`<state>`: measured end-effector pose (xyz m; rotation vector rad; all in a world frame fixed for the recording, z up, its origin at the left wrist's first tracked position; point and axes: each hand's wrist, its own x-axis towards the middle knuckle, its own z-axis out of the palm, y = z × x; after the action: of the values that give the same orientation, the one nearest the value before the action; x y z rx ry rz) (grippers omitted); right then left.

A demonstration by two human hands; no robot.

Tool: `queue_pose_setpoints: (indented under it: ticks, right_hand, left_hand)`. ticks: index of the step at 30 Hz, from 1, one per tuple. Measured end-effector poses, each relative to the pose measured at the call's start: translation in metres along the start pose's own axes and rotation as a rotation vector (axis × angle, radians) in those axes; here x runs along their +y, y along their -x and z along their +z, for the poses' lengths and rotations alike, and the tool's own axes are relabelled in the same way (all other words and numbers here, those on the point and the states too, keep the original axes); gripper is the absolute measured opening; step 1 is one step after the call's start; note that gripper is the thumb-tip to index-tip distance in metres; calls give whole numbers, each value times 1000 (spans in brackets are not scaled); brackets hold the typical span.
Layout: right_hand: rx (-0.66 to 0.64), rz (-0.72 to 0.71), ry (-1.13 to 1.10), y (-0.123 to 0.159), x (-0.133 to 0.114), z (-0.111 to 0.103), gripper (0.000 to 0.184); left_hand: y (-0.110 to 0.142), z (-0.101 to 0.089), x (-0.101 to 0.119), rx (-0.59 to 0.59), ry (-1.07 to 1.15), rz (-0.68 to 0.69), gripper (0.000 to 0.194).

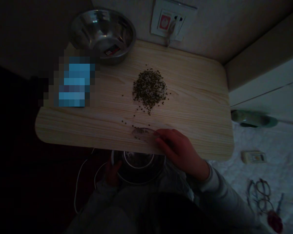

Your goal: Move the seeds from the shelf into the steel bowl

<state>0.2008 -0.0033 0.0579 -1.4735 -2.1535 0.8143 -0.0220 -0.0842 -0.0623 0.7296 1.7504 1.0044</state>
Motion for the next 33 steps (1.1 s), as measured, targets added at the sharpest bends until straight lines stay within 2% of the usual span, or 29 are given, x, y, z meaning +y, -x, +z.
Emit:
queue_pose_setpoints:
  ticks: [5,10,17,28,33]
  right_hand:
    - [-8,-15,17,-2,-1,1,23]
    - [2,-5,-6,-1,2,1,24]
    - [2,18,-6,-2,2,1,24]
    - [-10,-24,15,-2,0,1,24]
    - [-9,-8,8,-2,1,1,24]
  left_hand:
    - [-2,4,-2,17,1,-16,28]
    - [-2,8,-6,71,33,-82,41]
    - [-1,6,-5,-8,50,-54,38]
    - [0,10,2,59,36,-101,38]
    - [-3,8,-3,94,37,-124,36]
